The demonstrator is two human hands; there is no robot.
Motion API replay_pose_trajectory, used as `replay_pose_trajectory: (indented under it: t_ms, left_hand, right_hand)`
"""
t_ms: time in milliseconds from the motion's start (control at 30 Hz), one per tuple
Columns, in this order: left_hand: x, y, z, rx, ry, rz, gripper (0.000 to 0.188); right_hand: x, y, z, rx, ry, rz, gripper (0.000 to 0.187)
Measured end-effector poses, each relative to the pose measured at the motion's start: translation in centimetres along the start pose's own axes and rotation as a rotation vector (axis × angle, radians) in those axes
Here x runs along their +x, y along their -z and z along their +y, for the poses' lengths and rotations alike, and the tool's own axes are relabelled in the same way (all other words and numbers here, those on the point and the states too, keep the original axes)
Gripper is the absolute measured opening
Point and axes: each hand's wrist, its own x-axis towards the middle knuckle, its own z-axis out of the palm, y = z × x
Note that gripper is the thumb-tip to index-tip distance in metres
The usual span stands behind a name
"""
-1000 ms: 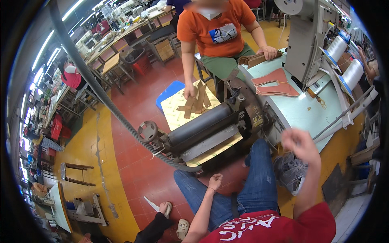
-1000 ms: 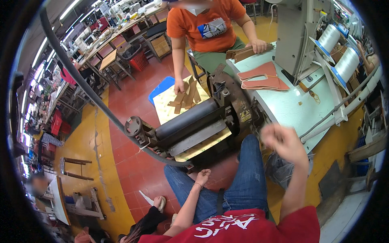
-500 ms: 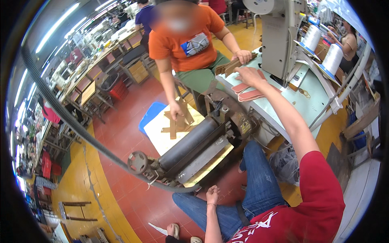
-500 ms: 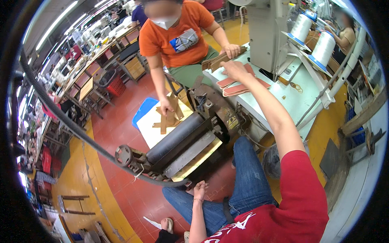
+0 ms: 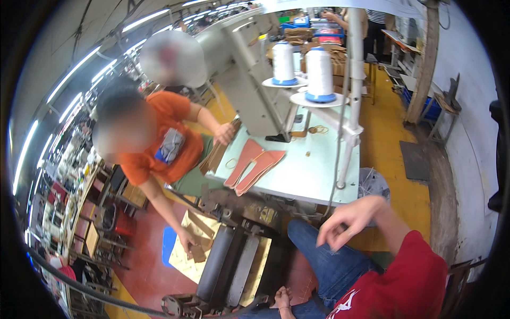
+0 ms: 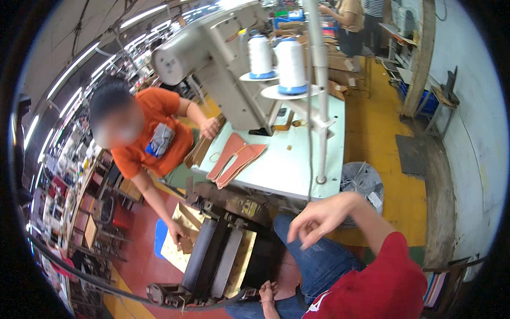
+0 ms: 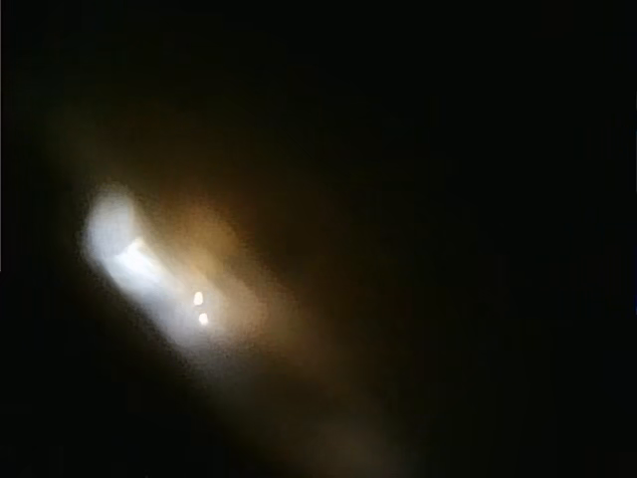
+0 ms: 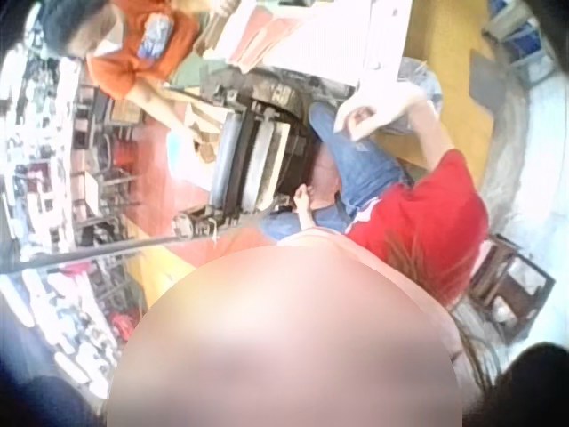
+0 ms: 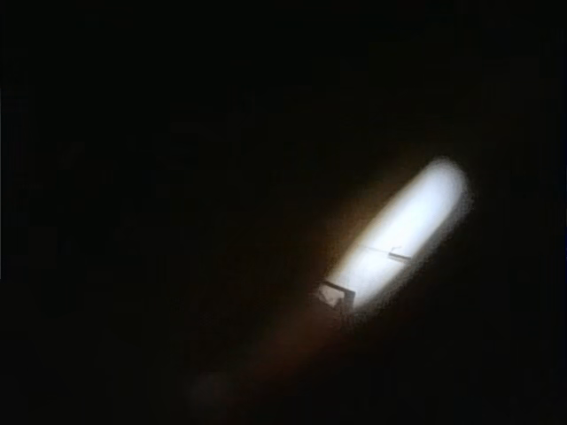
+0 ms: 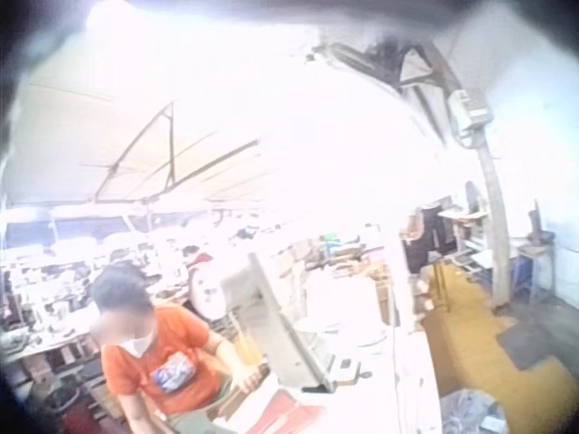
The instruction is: The person sits on the floor and repeatedly feeds thin cardboard strips through a benchtop sanding machine. They hold a bundle of strips, pass them one by one through the rollers, and stack the sanded pieces on the machine's table.
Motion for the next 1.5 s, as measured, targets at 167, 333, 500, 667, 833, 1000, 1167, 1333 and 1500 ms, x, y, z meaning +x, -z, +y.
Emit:
replay_pose_trajectory:
  t_ms: [167, 333, 500, 667, 833, 1000, 1167, 1333, 1500]
  left_hand:
    - [-0.2, 0.1, 0.1, 0.174, 0.072, -0.005, 0.025]
    - [-1.1, 0.3, 0.8, 0.220, 0.118, 0.042, 0.027]
    - [-2.1, 0.7, 0.5, 0.272, 0.090, 0.076, 0.026]
    - [-2.3, 0.1, 0.1, 0.300, 0.070, 0.130, 0.026]
    - [-0.9, -0.9, -0.3, 0.305, 0.064, 0.148, 0.025]
    - [0.3, -1.4, -0.3, 0.320, 0.066, 0.152, 0.024]
    - [0.7, -1.6, -0.5, 0.342, 0.059, 0.145, 0.023]
    - [0.7, -1.2, -0.8, 0.358, 0.047, 0.150, 0.022]
    - [0.2, -0.7, -1.5, 0.367, 0.038, 0.150, 0.021]
  right_hand:
    - [-14.9, 7.6, 0.1, 0.167, 0.275, 0.475, 0.012]
    - [-19.5, 23.3, 4.2, -0.311, -0.068, 1.574, 0.035]
    - [-19.0, 35.4, 6.8, -0.887, -0.673, 1.510, 0.085]
    - [-15.7, 40.5, 5.9, -0.945, -0.917, 1.111, 0.121]
    - [-14.0, 43.5, 6.1, -0.875, -0.946, 0.945, 0.136]
    - [-14.5, 43.7, 6.5, -0.910, -0.892, 1.004, 0.118]
    - [-14.3, 42.7, 6.4, -1.040, -0.842, 0.981, 0.106]
    - [-14.6, 43.1, 7.1, -0.925, -0.728, 1.050, 0.101]
    - [-15.2, 44.0, 7.5, -0.961, -0.592, 1.076, 0.090]
